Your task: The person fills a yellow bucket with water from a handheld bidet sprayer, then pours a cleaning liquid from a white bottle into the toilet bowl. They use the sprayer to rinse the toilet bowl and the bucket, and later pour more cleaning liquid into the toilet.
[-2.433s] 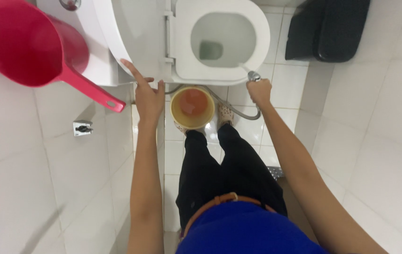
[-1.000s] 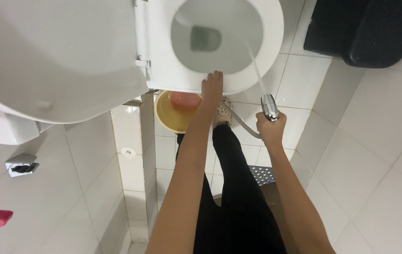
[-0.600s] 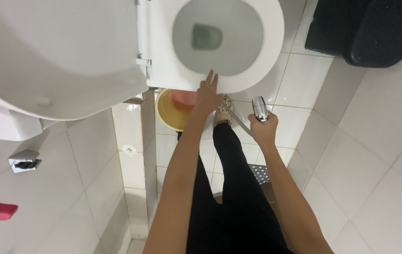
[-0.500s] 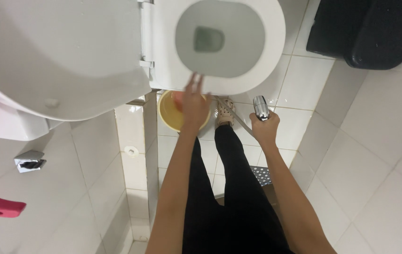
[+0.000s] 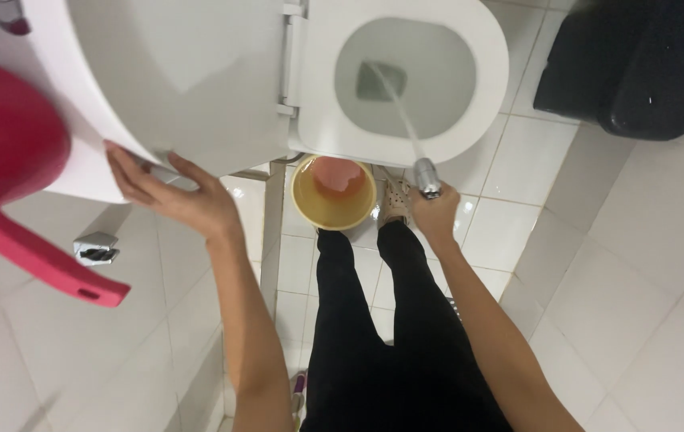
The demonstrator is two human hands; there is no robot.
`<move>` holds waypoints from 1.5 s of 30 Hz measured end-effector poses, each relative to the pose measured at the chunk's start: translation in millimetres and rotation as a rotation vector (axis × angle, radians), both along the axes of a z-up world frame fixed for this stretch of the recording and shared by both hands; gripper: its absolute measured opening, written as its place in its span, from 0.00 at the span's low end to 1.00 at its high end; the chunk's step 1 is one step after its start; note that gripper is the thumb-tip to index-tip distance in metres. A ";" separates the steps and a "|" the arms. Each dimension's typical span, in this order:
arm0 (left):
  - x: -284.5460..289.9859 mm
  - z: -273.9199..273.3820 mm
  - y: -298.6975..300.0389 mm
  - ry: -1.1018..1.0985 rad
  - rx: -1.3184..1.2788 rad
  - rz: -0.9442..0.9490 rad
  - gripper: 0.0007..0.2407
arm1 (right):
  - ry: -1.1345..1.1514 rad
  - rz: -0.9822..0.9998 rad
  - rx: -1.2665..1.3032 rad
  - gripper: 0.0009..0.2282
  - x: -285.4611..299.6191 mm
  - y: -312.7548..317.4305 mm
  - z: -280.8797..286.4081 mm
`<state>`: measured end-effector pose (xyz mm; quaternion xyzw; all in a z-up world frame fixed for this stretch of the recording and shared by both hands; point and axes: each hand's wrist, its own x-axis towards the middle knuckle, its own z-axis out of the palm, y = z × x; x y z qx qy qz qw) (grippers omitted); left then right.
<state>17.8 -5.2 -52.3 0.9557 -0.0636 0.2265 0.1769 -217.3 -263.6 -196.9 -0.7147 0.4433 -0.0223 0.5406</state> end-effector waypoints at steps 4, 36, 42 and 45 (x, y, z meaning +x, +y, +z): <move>-24.0 -24.2 -13.6 -0.039 -0.334 -0.042 0.25 | 0.008 -0.193 0.005 0.05 -24.5 -27.9 -9.3; -179.3 -360.0 -247.4 0.708 -0.060 -0.993 0.18 | -0.029 0.160 0.026 0.04 -20.1 -21.2 66.6; -134.3 -296.7 -102.8 0.720 -0.193 -0.667 0.21 | -0.120 0.401 -0.044 0.06 37.6 63.2 102.3; -120.6 -269.1 -35.3 0.764 -0.130 -0.434 0.27 | -0.104 0.482 -0.059 0.06 48.3 109.1 96.7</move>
